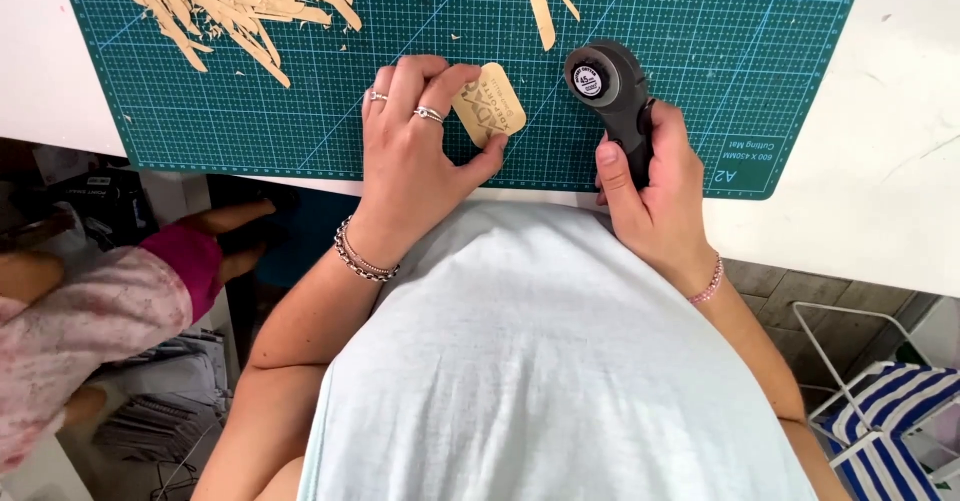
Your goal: Trimming the edges of small wooden tags with a rotary cutter and using a punch tool to finish them on a cutting mat.
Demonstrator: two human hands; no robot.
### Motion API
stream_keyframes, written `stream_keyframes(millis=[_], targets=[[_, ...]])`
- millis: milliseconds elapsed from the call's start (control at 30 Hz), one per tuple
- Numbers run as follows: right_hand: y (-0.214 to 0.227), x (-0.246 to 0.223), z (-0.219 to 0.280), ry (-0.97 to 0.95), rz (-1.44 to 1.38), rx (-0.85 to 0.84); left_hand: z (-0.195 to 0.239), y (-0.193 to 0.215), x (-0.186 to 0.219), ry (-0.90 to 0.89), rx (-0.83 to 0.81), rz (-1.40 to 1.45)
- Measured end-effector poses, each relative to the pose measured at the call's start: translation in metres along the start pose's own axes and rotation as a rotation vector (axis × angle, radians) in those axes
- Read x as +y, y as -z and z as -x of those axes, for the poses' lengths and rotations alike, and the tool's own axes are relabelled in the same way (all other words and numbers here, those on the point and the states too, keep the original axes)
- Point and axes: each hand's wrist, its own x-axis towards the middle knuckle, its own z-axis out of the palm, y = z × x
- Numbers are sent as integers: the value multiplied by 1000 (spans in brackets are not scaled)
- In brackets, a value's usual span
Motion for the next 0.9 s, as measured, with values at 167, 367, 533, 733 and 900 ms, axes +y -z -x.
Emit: stream_keyframes(millis=[167, 367, 533, 733, 900], targets=[[0, 0, 0, 25, 26, -4, 1, -1, -1, 3, 5, -4], [0, 0, -1, 8, 27, -10, 1, -3, 0, -15, 36, -16], [0, -1, -1, 9, 35, -14, 0, -2, 1, -18, 42, -16], [0, 1, -1, 30, 41, -14, -1, -3, 1, -19, 50, -24], [0, -1, -2, 6, 24, -20, 0, -3, 1, -28, 59, -25]])
